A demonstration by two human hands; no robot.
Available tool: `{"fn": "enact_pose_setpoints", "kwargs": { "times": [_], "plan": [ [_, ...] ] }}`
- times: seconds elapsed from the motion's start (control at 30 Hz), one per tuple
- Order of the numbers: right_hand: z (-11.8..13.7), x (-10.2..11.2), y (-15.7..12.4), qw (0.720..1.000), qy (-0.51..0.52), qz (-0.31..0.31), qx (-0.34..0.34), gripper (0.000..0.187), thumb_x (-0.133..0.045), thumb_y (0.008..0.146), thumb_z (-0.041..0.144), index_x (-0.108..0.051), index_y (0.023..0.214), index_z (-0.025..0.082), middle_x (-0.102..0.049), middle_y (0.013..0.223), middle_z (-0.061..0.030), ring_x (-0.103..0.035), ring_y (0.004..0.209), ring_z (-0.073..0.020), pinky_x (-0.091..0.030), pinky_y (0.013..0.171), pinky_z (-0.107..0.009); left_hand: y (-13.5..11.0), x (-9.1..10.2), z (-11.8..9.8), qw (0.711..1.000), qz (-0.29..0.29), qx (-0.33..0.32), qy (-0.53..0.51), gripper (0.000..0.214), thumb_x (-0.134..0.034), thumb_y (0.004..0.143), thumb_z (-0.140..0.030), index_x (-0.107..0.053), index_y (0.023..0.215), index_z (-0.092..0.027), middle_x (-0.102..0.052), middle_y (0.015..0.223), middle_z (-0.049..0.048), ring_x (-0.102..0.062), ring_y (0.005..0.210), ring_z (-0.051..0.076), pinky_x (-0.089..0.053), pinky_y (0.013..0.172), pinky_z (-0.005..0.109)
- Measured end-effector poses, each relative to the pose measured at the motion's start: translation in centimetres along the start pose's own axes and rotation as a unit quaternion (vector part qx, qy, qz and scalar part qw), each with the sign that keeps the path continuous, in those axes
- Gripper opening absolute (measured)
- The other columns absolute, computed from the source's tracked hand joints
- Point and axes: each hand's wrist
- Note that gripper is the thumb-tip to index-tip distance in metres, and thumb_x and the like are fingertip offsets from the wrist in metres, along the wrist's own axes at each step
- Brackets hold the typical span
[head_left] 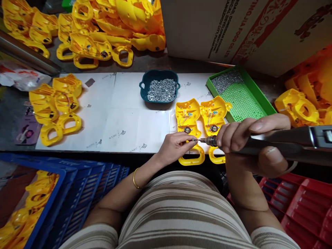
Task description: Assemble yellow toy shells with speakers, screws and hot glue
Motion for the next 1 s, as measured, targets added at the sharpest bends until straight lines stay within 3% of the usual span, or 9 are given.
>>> {"fn": "enact_pose_setpoints", "kwargs": {
  "times": [0.13, 0.27, 0.47, 0.7, 0.77, 0.83, 0.93, 1.0],
  "plan": [
    [-0.3, 0.2, -0.1, 1.0, 0.01, 0.014, 0.001, 0.016, -0.063, 0.081, 0.037, -0.062, 0.092, 0.027, -0.048, 0.052, 0.0065, -0.048, 0.037, -0.0115, -0.043, 0.037, -0.026, -0.1, 0.2, 0.1, 0.999, 0.004, -0.016, 0.039, 0.015, -0.063, 0.089, -0.026, -0.075, 0.085, -0.017, -0.071, 0.071, 0.003, -0.062, 0.059, 0.011, -0.048, 0.056, 0.021],
    [-0.6, 0.9, 0.0, 0.997, 0.028, 0.068, -0.018, 0.017, -0.066, 0.081, 0.034, -0.064, 0.095, 0.023, -0.053, 0.055, 0.0045, -0.052, 0.041, -0.0123, -0.047, 0.039, -0.028, -0.3, 0.3, 0.0, 0.997, 0.017, -0.043, 0.066, 0.018, -0.06, 0.092, -0.024, -0.074, 0.085, -0.016, -0.073, 0.076, 0.0049, -0.065, 0.065, 0.012, -0.05, 0.061, 0.023],
    [-1.2, 1.7, 0.3, 0.989, 0.04, 0.139, -0.023, 0.02, -0.064, 0.084, 0.034, -0.063, 0.101, 0.026, -0.057, 0.057, 0.0043, -0.055, 0.043, -0.0127, -0.048, 0.041, -0.028, -0.4, 0.8, -0.3, 0.99, 0.053, -0.06, 0.115, 0.022, -0.054, 0.095, -0.026, -0.074, 0.093, -0.017, -0.074, 0.08, 0.0054, -0.068, 0.071, 0.014, -0.053, 0.066, 0.025],
    [-1.3, -0.2, 0.0, 0.998, 0.022, 0.044, -0.028, 0.021, -0.065, 0.078, 0.037, -0.064, 0.095, 0.025, -0.048, 0.049, 0.0071, -0.047, 0.036, -0.0097, -0.041, 0.035, -0.023, -0.4, 0.5, 0.0, 0.991, 0.062, -0.07, 0.094, 0.021, -0.055, 0.095, -0.027, -0.073, 0.098, -0.017, -0.074, 0.081, 0.004, -0.068, 0.071, 0.013, -0.053, 0.065, 0.023],
    [-0.9, -0.3, 0.0, 0.998, 0.016, 0.045, -0.028, 0.021, -0.065, 0.077, 0.036, -0.065, 0.094, 0.024, -0.047, 0.049, 0.0068, -0.047, 0.036, -0.0098, -0.041, 0.034, -0.024, -0.6, 0.7, 0.1, 0.993, 0.037, -0.062, 0.092, 0.026, -0.06, 0.092, -0.034, -0.071, 0.108, -0.016, -0.072, 0.078, 0.0031, -0.065, 0.066, 0.012, -0.053, 0.064, 0.023],
    [-0.6, -0.3, 0.2, 0.999, -0.002, 0.038, -0.038, 0.02, -0.065, 0.077, 0.036, -0.066, 0.093, 0.025, -0.049, 0.049, 0.006, -0.048, 0.037, -0.0107, -0.043, 0.035, -0.025, -0.9, 1.0, 0.3, 0.991, -0.026, -0.042, 0.121, 0.038, -0.064, 0.088, -0.042, -0.067, 0.117, -0.018, -0.07, 0.081, 0.0039, -0.064, 0.071, 0.014, -0.053, 0.069, 0.025],
    [-1.0, 0.0, 0.8, 0.998, -0.008, 0.046, -0.029, 0.018, -0.067, 0.075, 0.036, -0.066, 0.091, 0.027, -0.05, 0.048, 0.0067, -0.049, 0.037, -0.0107, -0.045, 0.036, -0.025, -1.5, 1.2, 1.0, 0.971, -0.123, 0.006, 0.207, 0.059, -0.065, 0.083, -0.054, -0.058, 0.13, -0.019, -0.064, 0.114, 0.0121, -0.059, 0.105, 0.023, -0.049, 0.093, 0.036],
    [-2.0, 0.0, 1.2, 0.998, -0.002, 0.063, -0.01, 0.017, -0.066, 0.075, 0.036, -0.066, 0.091, 0.028, -0.048, 0.047, 0.0078, -0.049, 0.037, -0.0103, -0.045, 0.036, -0.024, -1.8, 0.8, 1.6, 0.96, -0.129, 0.039, 0.244, 0.078, -0.063, 0.081, -0.061, -0.043, 0.143, -0.018, -0.053, 0.135, 0.0166, -0.048, 0.124, 0.03, -0.04, 0.103, 0.044]
  ]
}}
Point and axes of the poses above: each hand's wrist, its own y-axis towards the middle knuckle, its own x-axis out of the back of the hand, z = x × y
